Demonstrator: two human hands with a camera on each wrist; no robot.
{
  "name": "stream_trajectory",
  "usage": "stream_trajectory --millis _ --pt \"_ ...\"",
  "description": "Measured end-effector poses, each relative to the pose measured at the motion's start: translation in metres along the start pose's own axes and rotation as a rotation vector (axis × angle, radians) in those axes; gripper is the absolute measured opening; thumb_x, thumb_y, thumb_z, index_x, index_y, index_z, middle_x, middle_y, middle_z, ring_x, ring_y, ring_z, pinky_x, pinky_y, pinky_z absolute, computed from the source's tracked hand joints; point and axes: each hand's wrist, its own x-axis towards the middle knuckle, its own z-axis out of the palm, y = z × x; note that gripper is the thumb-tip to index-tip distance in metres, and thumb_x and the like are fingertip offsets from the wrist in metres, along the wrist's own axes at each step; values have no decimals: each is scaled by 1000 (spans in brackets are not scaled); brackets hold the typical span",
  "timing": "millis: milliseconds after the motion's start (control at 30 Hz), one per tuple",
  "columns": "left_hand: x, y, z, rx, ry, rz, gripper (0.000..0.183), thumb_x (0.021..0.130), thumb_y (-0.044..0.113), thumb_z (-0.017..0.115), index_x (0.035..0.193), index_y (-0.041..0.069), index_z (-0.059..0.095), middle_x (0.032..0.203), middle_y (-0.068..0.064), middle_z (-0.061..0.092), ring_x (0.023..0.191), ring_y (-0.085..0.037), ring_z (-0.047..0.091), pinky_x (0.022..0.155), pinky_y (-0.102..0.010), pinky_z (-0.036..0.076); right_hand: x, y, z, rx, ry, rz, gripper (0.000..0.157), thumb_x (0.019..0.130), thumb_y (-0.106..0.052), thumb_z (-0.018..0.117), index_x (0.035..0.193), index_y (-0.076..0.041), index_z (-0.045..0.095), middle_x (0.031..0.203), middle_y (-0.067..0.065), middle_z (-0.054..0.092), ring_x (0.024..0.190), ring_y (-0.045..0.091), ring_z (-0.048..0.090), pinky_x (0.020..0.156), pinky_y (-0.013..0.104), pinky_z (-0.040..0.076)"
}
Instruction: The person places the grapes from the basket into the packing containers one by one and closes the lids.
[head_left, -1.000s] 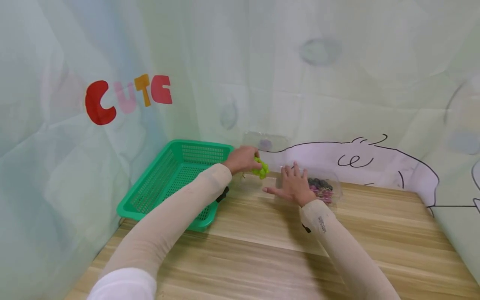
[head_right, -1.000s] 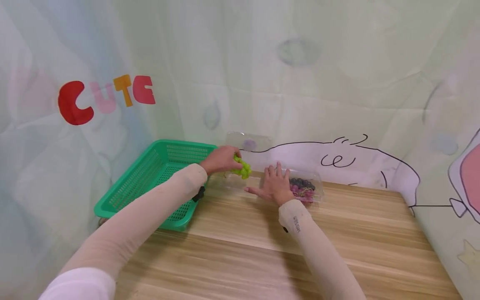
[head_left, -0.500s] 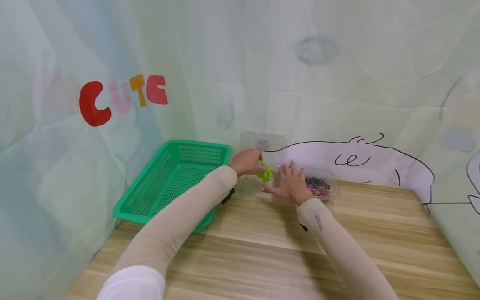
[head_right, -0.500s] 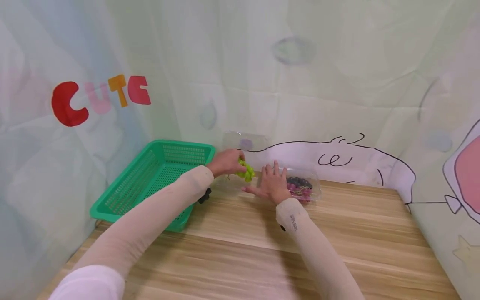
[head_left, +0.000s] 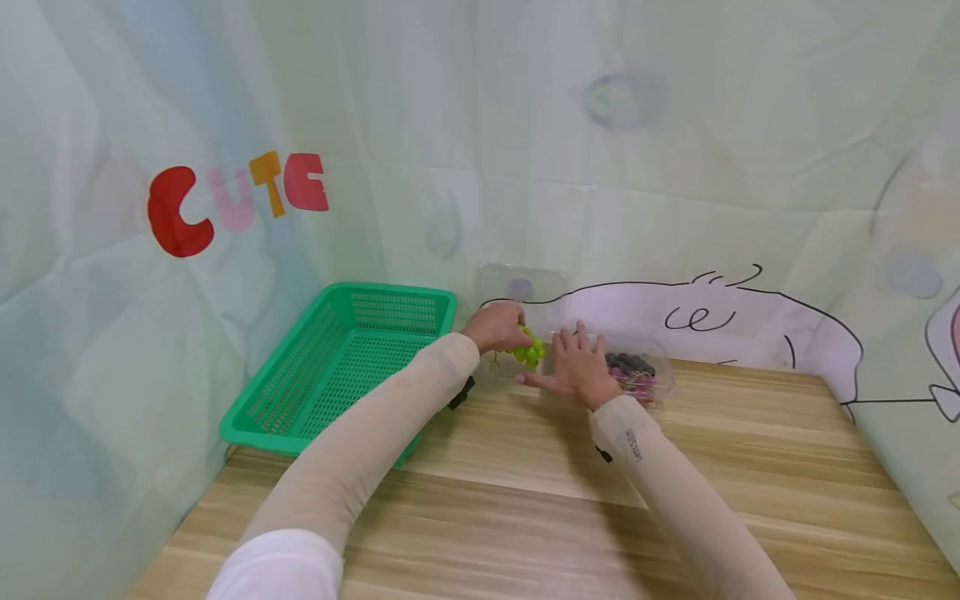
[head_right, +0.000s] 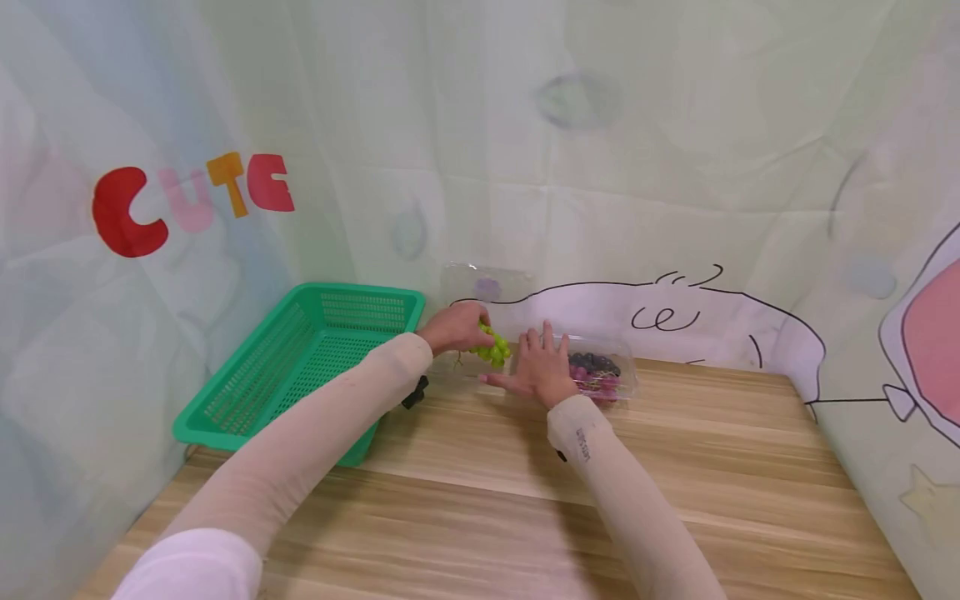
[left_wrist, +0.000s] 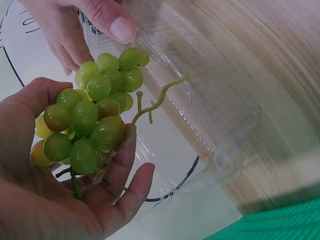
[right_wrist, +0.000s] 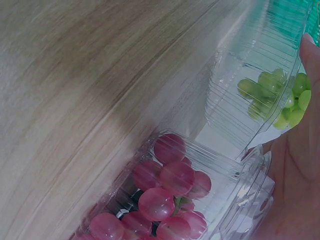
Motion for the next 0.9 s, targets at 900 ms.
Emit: stream_trajectory --millis 900 --pt "17 7 22 -1 -2 -66 40 94 37 70 123 10 66 106 -3 71 81 -16 65 75 -31 57 1 2 1 -2 2 3 120 82 -90 41 158 2 27 164 19 27 153 46 11 117 73 12"
